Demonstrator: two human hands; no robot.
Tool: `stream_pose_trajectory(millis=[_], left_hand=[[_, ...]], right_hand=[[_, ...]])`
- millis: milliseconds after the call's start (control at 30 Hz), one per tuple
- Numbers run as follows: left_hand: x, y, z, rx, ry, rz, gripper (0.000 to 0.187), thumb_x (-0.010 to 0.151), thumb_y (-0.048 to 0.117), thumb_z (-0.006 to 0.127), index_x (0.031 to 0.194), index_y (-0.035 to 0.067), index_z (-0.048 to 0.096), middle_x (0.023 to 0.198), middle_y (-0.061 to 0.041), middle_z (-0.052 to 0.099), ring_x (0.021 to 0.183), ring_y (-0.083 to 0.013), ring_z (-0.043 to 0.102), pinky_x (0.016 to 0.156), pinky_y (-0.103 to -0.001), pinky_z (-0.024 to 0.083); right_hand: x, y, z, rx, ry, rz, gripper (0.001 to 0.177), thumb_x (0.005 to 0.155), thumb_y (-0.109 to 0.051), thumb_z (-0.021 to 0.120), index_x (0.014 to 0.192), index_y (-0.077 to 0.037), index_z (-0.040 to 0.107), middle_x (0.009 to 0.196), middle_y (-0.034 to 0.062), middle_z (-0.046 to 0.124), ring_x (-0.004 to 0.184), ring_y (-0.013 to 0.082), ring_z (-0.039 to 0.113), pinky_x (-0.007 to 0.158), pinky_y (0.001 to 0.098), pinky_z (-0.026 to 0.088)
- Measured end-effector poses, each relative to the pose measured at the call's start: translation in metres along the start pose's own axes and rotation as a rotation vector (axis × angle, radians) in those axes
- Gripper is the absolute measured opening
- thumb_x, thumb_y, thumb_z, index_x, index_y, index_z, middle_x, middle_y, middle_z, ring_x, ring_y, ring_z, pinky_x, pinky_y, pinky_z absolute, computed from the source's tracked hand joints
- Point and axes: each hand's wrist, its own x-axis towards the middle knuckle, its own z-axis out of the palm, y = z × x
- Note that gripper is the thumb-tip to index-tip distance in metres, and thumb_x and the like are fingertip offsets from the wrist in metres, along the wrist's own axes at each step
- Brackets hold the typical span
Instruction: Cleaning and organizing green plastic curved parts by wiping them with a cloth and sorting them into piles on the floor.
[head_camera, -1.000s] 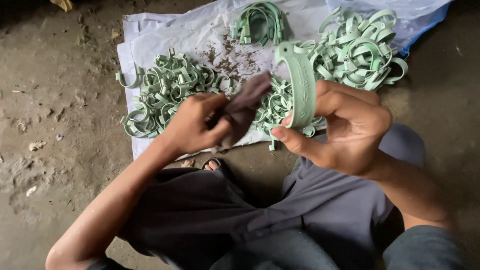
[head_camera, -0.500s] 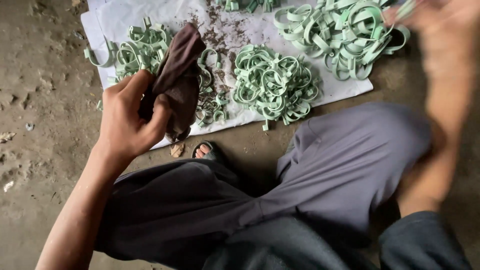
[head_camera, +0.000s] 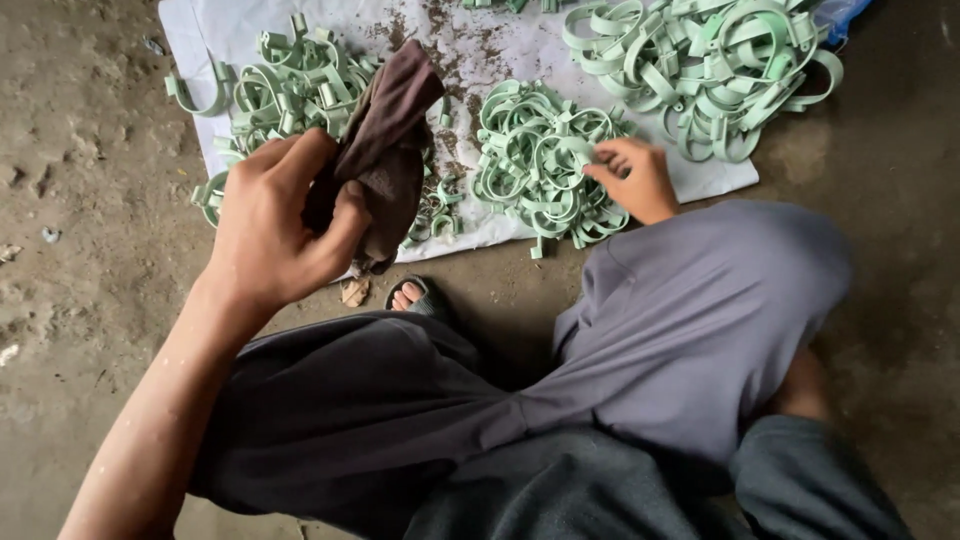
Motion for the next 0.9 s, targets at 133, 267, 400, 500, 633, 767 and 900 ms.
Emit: stream_pose_trajectory(millis=[133,267,400,500,633,767,900], left_hand=[[0.004,0.0,0.001,-0.009,-0.011,0.019,0.022,0.094,0.017,0.054,0.081,0.002,0.045,0.067,-0.01,0.045,0.057,-0.0191,0.034,0.05,-0.037,0.027],[0.005,0.002,0.0,0.045,-0.065,0.087,0.023,0.095,0.022,0.055,0.085,0.003,0.046,0.067,-0.011,0.047,0.056,-0.0243,0.04,0.05,-0.042,0.033],[0.008,0.005,0.002,0.108,-0.003,0.107,0.025,0.1,0.018,0.059,0.09,0.001,0.044,0.073,-0.017,0.05,0.065,-0.0396,0.049,0.058,-0.05,0.035],[0.014,0.007,0.002,0.121,0.075,0.186,0.025,0.109,0.016,0.055,0.096,0.0,0.041,0.084,-0.021,0.051,0.076,-0.0443,0.051,0.069,-0.051,0.039],[0.028,0.014,0.008,0.09,0.251,0.362,0.017,0.11,0.011,0.054,0.102,-0.001,0.045,0.091,-0.021,0.054,0.079,-0.0429,0.052,0.073,-0.049,0.042],[0.039,0.021,0.022,0.109,0.324,0.416,0.02,0.102,0.013,0.07,0.104,0.003,0.052,0.093,-0.015,0.062,0.08,-0.0375,0.058,0.071,-0.045,0.043],[0.042,0.028,0.027,0.173,0.35,0.45,0.024,0.104,0.019,0.071,0.103,0.005,0.052,0.089,-0.012,0.059,0.078,-0.033,0.057,0.071,-0.043,0.046]], right_hand=[[-0.018,0.02,0.026,-0.12,0.016,0.183,0.028,0.087,-0.013,0.088,0.105,0.002,0.073,0.087,0.0156,0.072,0.069,0.0213,0.067,0.064,0.0326,0.061],[-0.026,0.02,0.036,-0.159,0.048,0.281,0.044,0.082,-0.029,0.094,0.104,0.0,0.069,0.088,0.0131,0.074,0.064,0.0222,0.067,0.057,0.0381,0.057],[-0.024,0.036,0.021,-0.059,0.097,0.333,0.056,0.07,-0.037,0.101,0.104,-0.008,0.07,0.085,0.0078,0.07,0.062,0.0183,0.065,0.055,0.0324,0.05],[0.015,0.028,-0.027,0.087,0.131,0.248,0.034,0.09,-0.026,0.093,0.099,-0.002,0.071,0.088,0.0114,0.071,0.067,0.0165,0.065,0.054,0.0266,0.048],[0.105,-0.086,-0.114,0.228,-0.482,0.333,0.023,0.109,-0.004,0.056,0.128,0.006,0.064,0.11,0.0201,0.07,0.081,0.0263,0.068,0.062,0.0353,0.053],[0.15,-0.221,-0.135,0.372,-0.723,0.146,0.101,0.08,-0.06,0.033,0.146,0.016,0.038,0.148,0.0303,0.051,0.121,0.0447,0.06,0.093,0.0507,0.05],[0.134,-0.193,-0.108,0.455,-0.321,-0.032,0.043,0.119,0.004,0.05,0.08,-0.009,0.04,0.074,0.0047,0.042,0.073,0.0136,0.042,0.074,0.0308,0.036]])
